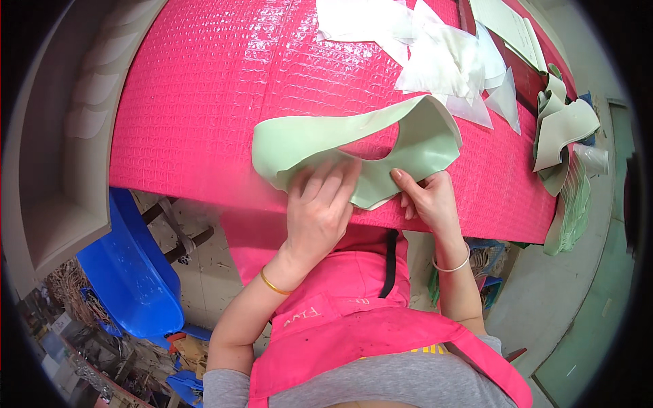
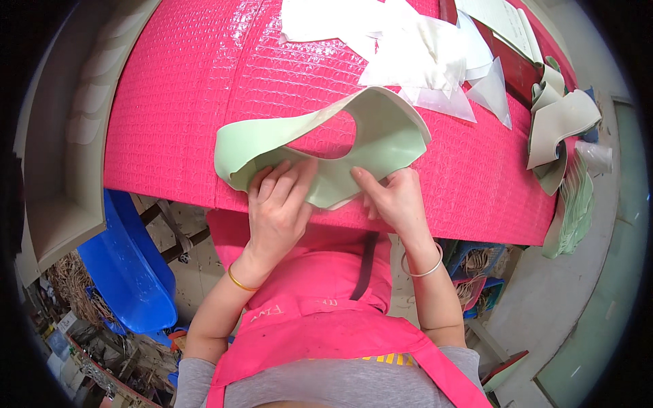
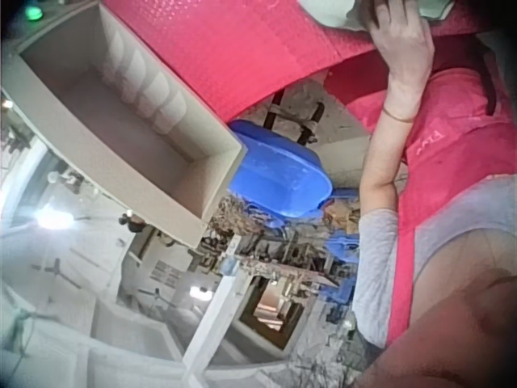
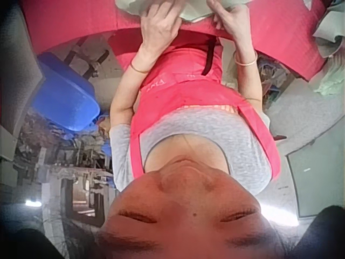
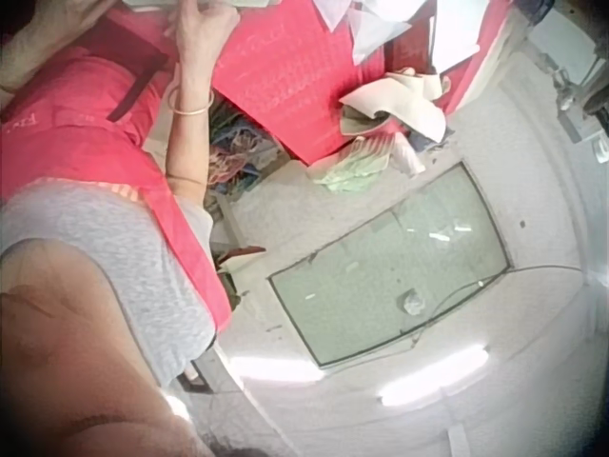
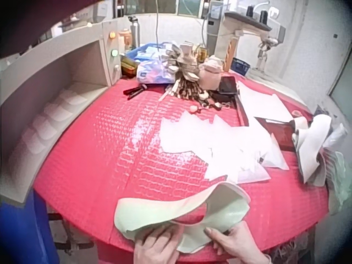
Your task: Assembling, lining, and aligning components for shoe uppers on a work table.
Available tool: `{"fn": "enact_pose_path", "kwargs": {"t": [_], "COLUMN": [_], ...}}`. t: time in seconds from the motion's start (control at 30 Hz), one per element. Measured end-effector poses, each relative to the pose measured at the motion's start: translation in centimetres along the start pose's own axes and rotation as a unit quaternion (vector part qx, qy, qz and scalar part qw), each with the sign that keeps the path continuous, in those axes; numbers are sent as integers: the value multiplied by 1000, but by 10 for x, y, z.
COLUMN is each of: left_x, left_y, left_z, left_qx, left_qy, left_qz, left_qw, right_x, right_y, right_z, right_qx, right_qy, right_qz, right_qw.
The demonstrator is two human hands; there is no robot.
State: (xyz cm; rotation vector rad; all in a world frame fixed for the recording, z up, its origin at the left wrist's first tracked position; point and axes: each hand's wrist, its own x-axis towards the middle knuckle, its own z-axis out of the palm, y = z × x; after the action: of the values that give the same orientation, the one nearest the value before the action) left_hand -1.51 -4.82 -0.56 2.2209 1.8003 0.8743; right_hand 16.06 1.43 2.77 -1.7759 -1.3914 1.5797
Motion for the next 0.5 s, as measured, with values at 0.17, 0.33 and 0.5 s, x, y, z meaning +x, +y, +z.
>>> {"fn": "enact_pose_path", "kwargs": {"t": [0.17,0.33,0.5], "left_x": [5,2,-1], "left_y": [8,2,-3], "left_z": [-4,-4,-18], "left_qx": [45,35,-27], "left_qy": [-50,-57,-133], "left_qz": [-8,15,48], "left_qw": [998,998,990], "right_x": [0,2,5], "right_y": [-2,-4,1], "right_z": [0,3,0], "right_qx": [-26,-28,-91], "right_qy": [-6,5,26], "right_qz": [0,-10,-31], "right_qw": [1000,1000,995]}}
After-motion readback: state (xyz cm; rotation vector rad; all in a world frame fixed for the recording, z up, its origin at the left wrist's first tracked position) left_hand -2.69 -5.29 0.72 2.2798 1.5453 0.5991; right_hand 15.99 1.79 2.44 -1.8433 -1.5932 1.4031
